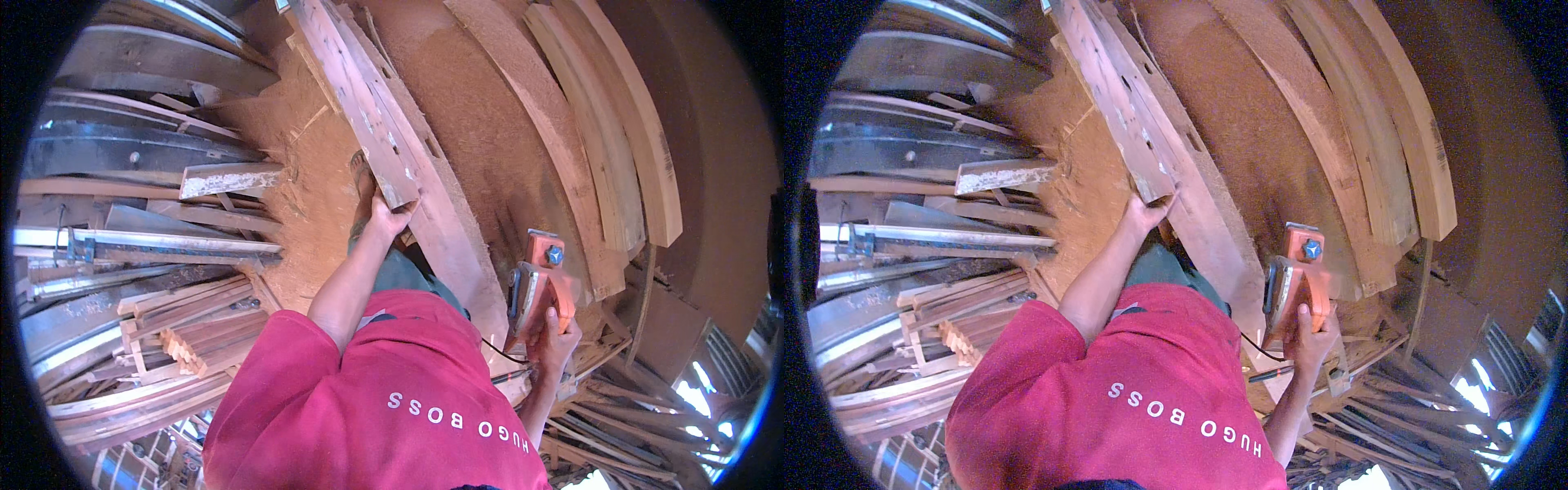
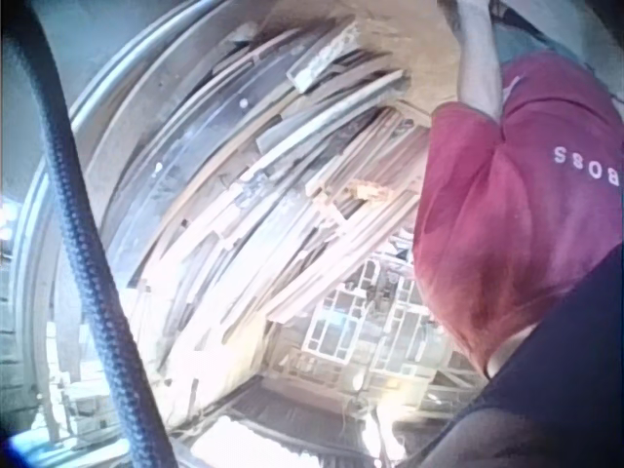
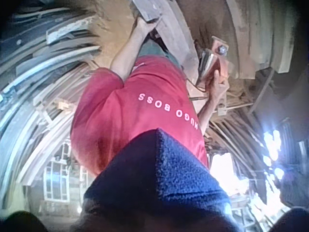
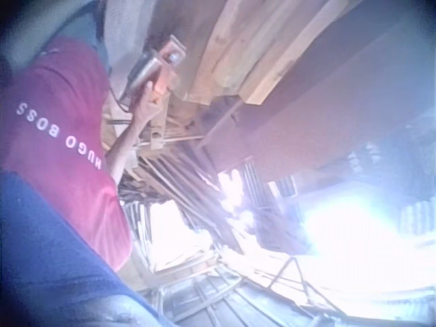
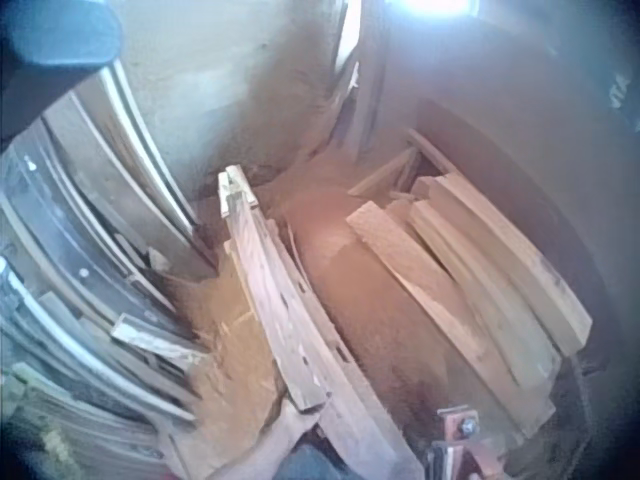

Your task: The person sands a piece of wood using a power sander, then uses pliers and a hammer to shape and attach components to a curved wooden part.

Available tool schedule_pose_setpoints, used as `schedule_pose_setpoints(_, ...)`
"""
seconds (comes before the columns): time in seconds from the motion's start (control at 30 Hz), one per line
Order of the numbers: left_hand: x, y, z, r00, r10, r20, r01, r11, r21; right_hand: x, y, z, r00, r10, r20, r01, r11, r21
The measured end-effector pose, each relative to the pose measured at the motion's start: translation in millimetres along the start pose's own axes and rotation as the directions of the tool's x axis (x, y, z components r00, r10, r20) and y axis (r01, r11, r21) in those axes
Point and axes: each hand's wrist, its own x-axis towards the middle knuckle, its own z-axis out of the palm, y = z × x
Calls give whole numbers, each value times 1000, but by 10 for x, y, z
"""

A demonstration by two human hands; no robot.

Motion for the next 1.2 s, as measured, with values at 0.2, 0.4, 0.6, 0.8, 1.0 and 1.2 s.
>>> schedule_pose_setpoints(0.2, -371, -244, 395, 999, 13, -44, -24, 964, -264, 79, 203, -109, 997, 52, 56, -49, 997, -53)
schedule_pose_setpoints(0.4, -2210, -321, 1513, 911, 325, 254, -355, 931, 82, 81, -33, 4, 995, -62, 84, 65, 998, -28)
schedule_pose_setpoints(0.6, -2755, 131, 2394, 607, 552, 572, -730, 672, 127, 150, -191, 143, 977, -195, 83, 196, 981, -4)
schedule_pose_setpoints(0.8, -2820, 151, 2507, 588, 568, 576, -753, 643, 136, 263, -142, 17, 983, -115, 145, 122, 992, -43)
schedule_pose_setpoints(1.0, -2785, 124, 2441, 574, 570, 588, -758, 642, 118, 297, -59, -21, 981, -95, 170, 108, 992, -65)
schedule_pose_setpoints(1.2, -2772, 58, 2455, 601, 561, 570, -728, 678, 101, 334, 80, -19, 975, -159, 152, 167, 985, -41)
